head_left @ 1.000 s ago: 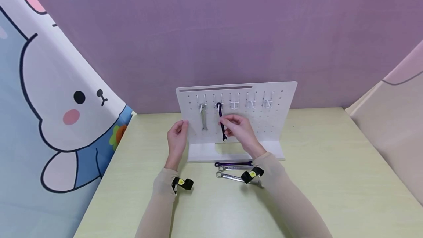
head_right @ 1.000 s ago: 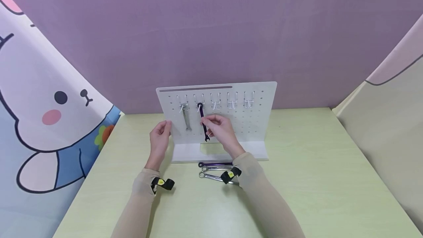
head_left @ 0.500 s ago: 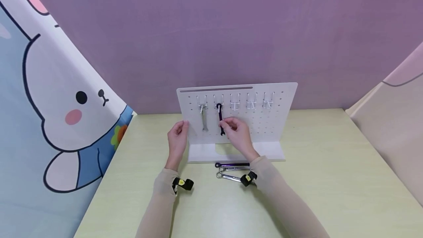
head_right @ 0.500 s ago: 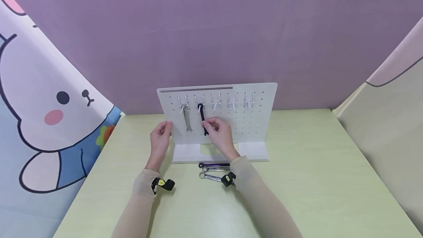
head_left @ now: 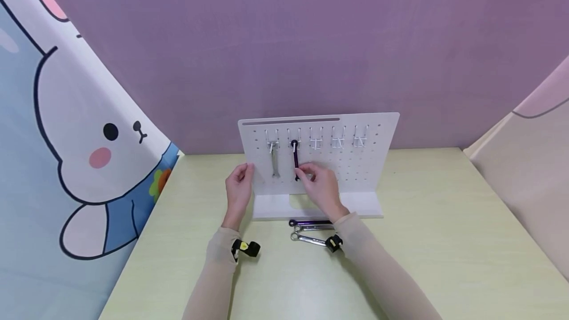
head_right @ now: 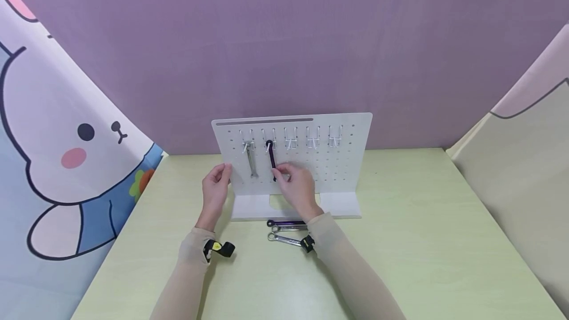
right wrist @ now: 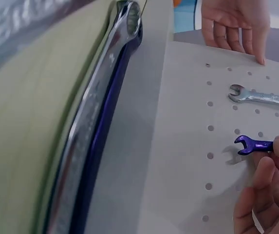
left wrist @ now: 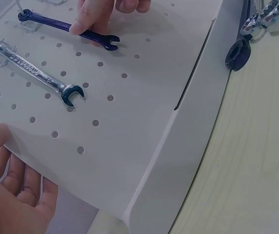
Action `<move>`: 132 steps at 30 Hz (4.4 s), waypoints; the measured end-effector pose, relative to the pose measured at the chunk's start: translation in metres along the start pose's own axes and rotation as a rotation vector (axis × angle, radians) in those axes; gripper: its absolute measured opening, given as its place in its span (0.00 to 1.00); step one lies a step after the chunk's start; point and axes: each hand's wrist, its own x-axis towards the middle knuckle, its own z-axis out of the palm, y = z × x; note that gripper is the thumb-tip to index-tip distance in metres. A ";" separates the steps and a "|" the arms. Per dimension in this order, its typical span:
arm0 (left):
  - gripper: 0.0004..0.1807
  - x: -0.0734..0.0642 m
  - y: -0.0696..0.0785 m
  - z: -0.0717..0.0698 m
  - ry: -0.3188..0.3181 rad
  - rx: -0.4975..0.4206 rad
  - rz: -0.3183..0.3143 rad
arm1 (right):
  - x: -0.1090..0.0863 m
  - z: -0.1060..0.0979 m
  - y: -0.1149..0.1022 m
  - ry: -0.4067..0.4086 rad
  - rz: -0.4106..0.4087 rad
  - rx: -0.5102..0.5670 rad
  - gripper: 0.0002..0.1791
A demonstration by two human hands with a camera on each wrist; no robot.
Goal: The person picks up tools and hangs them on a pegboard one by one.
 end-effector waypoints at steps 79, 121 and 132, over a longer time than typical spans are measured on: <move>0.16 0.000 -0.001 0.000 -0.010 -0.003 0.011 | -0.035 -0.021 -0.003 -0.363 0.125 -0.062 0.05; 0.17 -0.002 -0.001 -0.001 -0.005 -0.010 0.027 | -0.073 -0.046 0.011 -0.592 0.043 -0.044 0.03; 0.17 -0.002 0.000 -0.002 -0.016 -0.009 0.014 | -0.076 -0.055 0.016 -0.629 0.033 -0.025 0.05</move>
